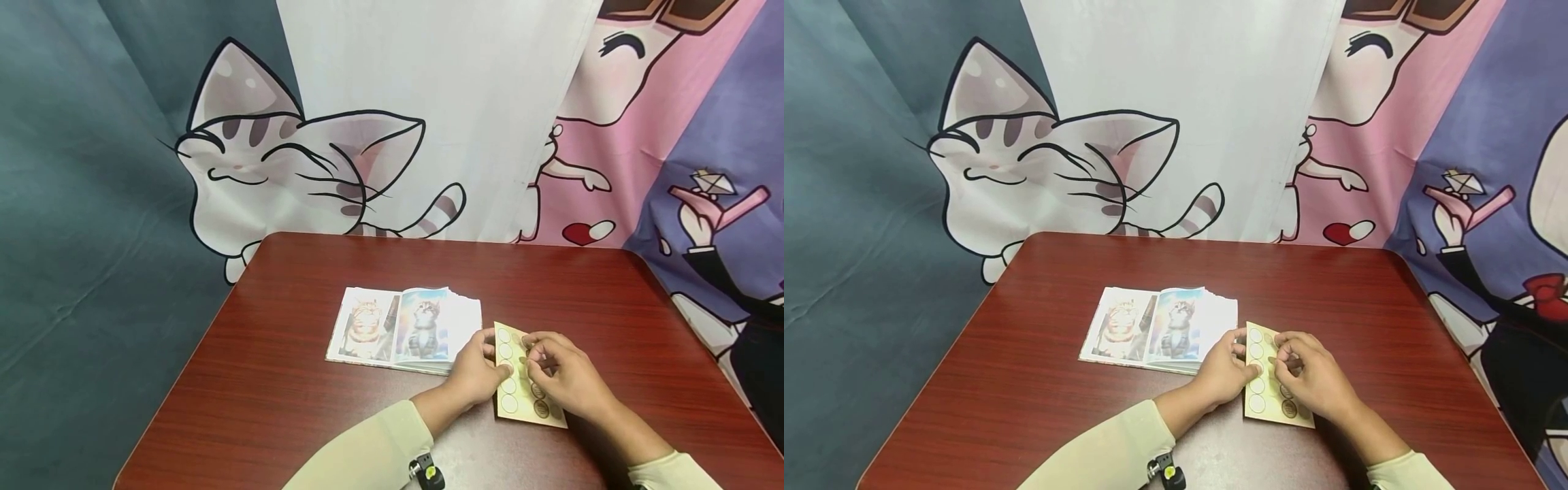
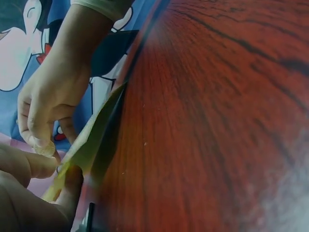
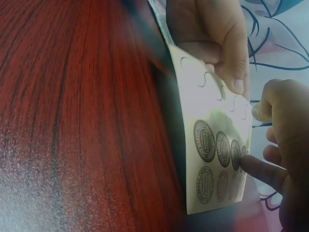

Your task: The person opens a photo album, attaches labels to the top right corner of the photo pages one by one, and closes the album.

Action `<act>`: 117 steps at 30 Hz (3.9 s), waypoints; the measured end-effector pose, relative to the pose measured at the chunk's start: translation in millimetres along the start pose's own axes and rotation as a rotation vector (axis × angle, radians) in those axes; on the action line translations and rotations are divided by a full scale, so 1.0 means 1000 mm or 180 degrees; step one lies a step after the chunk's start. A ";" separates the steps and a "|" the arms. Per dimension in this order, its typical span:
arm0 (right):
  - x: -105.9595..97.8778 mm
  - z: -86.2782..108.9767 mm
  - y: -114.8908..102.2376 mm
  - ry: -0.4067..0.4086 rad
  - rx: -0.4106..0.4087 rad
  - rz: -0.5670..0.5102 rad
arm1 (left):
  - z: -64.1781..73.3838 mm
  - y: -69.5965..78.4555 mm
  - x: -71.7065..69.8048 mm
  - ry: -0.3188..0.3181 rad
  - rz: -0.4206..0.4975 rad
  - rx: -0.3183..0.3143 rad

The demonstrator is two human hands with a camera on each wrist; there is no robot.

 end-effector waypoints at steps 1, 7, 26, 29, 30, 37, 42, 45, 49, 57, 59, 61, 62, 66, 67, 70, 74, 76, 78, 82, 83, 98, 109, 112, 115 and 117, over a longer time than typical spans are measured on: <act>0.000 0.000 0.000 0.0003 -0.0001 0.0026 | 0.000 0.001 -0.001 -0.0006 -0.0115 0.0025; 0.003 0.001 0.002 -0.0022 0.0012 0.0086 | 0.001 0.009 -0.004 -0.0092 -0.0827 0.0213; 0.007 0.005 0.007 -0.0071 0.0025 0.0118 | 0.024 0.026 -0.031 -0.0313 -0.1698 0.0950; 0.008 0.003 0.005 -0.0064 0.0026 0.0113 | 0.031 0.030 -0.042 -0.0406 -0.1895 0.1251; 0.008 0.002 0.005 -0.0065 0.0032 0.0108 | 0.033 0.030 -0.047 -0.0418 -0.1978 0.1340; 0.009 -0.003 0.000 -0.0087 0.0072 0.0214 | 0.049 0.031 -0.076 -0.0444 -0.2512 0.1621; 0.010 -0.005 0.000 -0.0078 0.0075 0.0277 | 0.054 0.028 -0.092 -0.0509 -0.2902 0.1645; 0.012 -0.006 -0.001 -0.0084 0.0054 0.0207 | 0.056 0.023 -0.102 -0.0611 -0.3041 0.1535; 0.015 -0.009 -0.004 -0.0097 0.0038 0.0125 | 0.057 0.015 -0.115 -0.0738 -0.3195 0.1350; 0.021 -0.015 -0.010 -0.0094 0.0063 0.0068 | 0.059 0.001 -0.132 -0.0956 -0.3256 0.1067; 0.022 -0.017 -0.012 -0.0066 0.0033 0.0066 | 0.059 -0.001 -0.133 -0.1032 -0.3302 0.1026; 0.023 -0.018 -0.013 -0.0049 0.0015 0.0072 | 0.060 -0.004 -0.134 -0.1112 -0.3353 0.0986; 0.024 -0.019 -0.013 -0.0046 0.0006 0.0079 | 0.060 -0.005 -0.134 -0.1146 -0.3381 0.0960; 0.027 -0.022 -0.015 -0.0064 0.0002 0.0101 | 0.060 -0.007 -0.135 -0.1267 -0.3476 0.0865; 0.028 -0.023 -0.016 -0.0066 -0.0004 0.0107 | 0.060 -0.008 -0.135 -0.1299 -0.3497 0.0835; 0.029 -0.026 -0.017 -0.0064 -0.0033 0.0140 | 0.060 -0.009 -0.135 -0.1383 -0.3547 0.0735; 0.030 -0.031 -0.019 -0.0061 -0.0077 0.0140 | 0.060 -0.009 -0.134 -0.1459 -0.3603 0.0634; 0.030 -0.034 -0.020 -0.0077 -0.0073 0.0108 | 0.059 -0.009 -0.134 -0.1478 -0.3626 0.0610; 0.030 -0.036 -0.022 -0.0101 -0.0062 0.0088 | 0.059 -0.009 -0.133 -0.1482 -0.3653 0.0600; 0.030 -0.042 -0.024 -0.0140 -0.0045 0.0121 | 0.058 -0.008 -0.133 -0.1490 -0.3706 0.0581; 0.030 -0.044 -0.025 -0.0150 -0.0038 0.0148 | 0.058 -0.008 -0.133 -0.1490 -0.3719 0.0581; 0.038 -0.071 -0.035 -0.0459 0.0225 0.0345 | 0.057 -0.010 -0.131 -0.1476 -0.3764 0.0556; 0.051 -0.090 -0.041 -0.0607 0.0166 0.0241 | 0.058 -0.010 -0.133 -0.1503 -0.3740 0.0549; 0.055 -0.094 -0.042 -0.0665 0.0184 0.0209 | 0.057 -0.009 -0.133 -0.1504 -0.3733 0.0563; 0.059 -0.099 -0.042 -0.0725 0.0197 0.0192 | 0.057 -0.010 -0.133 -0.1506 -0.3759 0.0575; 0.063 -0.102 -0.042 -0.0752 0.0185 0.0179 | 0.057 -0.010 -0.133 -0.1517 -0.3776 0.0572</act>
Point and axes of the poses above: each hand's wrist, its own z-axis away from the middle knuckle, its own x-axis out of the palm, y = z × x, the point moved 1 cm from there along -z, towards the middle knuckle, and after that the axes turned 4 degrees about z, right-handed, at the moved point
